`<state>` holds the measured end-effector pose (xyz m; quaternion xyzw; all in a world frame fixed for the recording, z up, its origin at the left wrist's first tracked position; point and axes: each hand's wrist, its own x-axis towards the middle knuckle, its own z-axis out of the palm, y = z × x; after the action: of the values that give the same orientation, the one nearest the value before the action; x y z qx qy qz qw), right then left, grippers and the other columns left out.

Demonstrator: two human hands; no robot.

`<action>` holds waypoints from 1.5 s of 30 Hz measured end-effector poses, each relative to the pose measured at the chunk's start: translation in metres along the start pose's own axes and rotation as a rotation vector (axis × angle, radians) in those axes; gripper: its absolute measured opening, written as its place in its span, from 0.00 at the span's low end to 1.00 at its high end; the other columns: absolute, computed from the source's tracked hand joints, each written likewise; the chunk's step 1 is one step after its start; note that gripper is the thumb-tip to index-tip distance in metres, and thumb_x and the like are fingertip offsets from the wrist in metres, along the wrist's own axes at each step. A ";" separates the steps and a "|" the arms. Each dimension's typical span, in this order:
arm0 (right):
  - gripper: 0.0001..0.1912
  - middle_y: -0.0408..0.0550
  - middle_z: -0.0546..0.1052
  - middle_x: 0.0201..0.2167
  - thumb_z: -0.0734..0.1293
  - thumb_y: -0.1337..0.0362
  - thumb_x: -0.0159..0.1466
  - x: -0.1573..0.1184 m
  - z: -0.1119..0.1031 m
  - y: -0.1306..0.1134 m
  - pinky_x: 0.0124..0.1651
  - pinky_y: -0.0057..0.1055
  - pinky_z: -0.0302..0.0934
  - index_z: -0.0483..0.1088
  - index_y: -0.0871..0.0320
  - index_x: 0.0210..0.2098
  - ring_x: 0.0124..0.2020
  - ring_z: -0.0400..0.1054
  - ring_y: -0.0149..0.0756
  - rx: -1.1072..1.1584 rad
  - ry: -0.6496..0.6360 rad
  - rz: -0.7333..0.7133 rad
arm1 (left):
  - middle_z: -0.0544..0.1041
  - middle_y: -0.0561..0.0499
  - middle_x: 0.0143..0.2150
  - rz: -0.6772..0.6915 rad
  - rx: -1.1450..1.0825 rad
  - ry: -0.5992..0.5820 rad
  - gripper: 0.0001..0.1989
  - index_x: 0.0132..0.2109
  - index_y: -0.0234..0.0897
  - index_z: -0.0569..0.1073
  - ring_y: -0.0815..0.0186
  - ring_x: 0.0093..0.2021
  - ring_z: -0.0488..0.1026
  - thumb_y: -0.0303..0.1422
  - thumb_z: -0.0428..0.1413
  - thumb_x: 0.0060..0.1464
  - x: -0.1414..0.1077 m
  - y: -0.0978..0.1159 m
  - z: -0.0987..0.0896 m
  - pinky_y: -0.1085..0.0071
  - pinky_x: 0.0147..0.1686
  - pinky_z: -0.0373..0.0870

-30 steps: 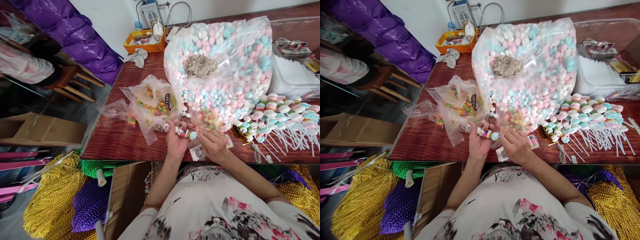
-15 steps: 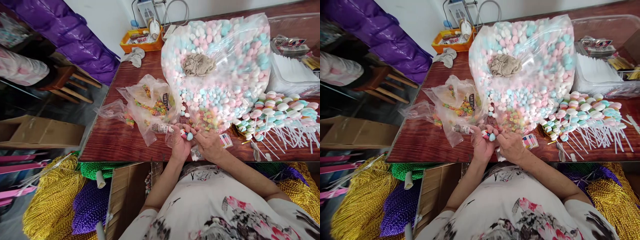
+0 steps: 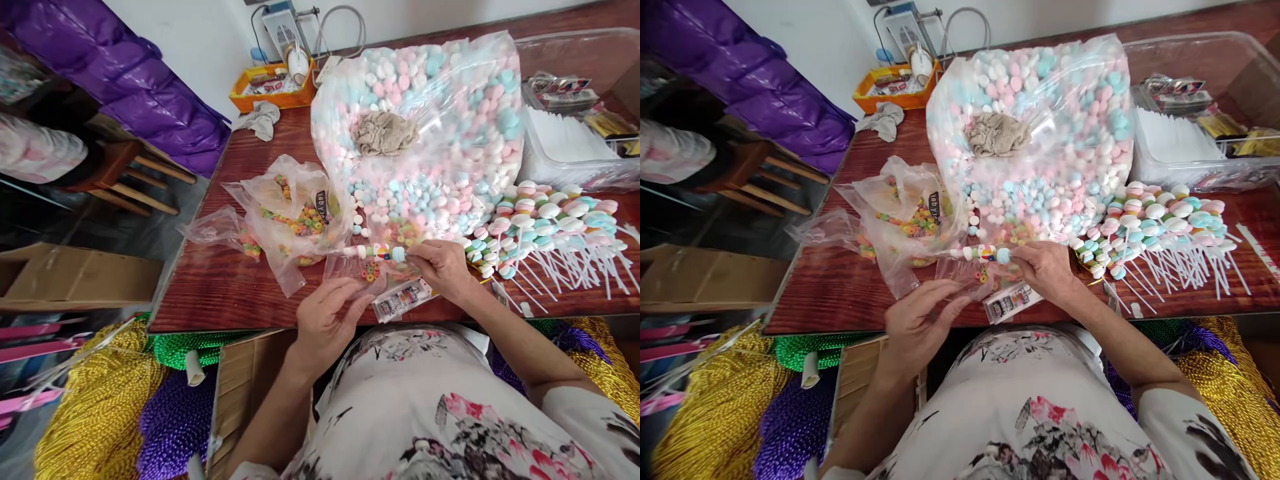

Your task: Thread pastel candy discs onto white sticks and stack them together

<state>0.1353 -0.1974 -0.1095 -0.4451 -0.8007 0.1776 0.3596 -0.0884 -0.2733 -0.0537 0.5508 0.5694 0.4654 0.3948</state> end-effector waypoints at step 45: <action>0.10 0.43 0.70 0.27 0.61 0.66 0.70 0.035 -0.056 -0.042 0.35 0.36 0.43 0.69 0.58 0.32 0.32 0.57 0.33 -0.377 -0.165 -1.092 | 0.69 0.58 0.17 -0.586 0.032 -1.345 0.20 0.27 0.37 0.66 0.70 0.16 0.66 0.42 0.68 0.43 0.057 -0.005 -0.014 0.76 0.15 0.60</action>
<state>0.1397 -0.1926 -0.0319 -0.0091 -0.9573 -0.1450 0.2499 -0.1075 -0.2176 -0.0517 0.5481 0.3346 -0.1063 0.7592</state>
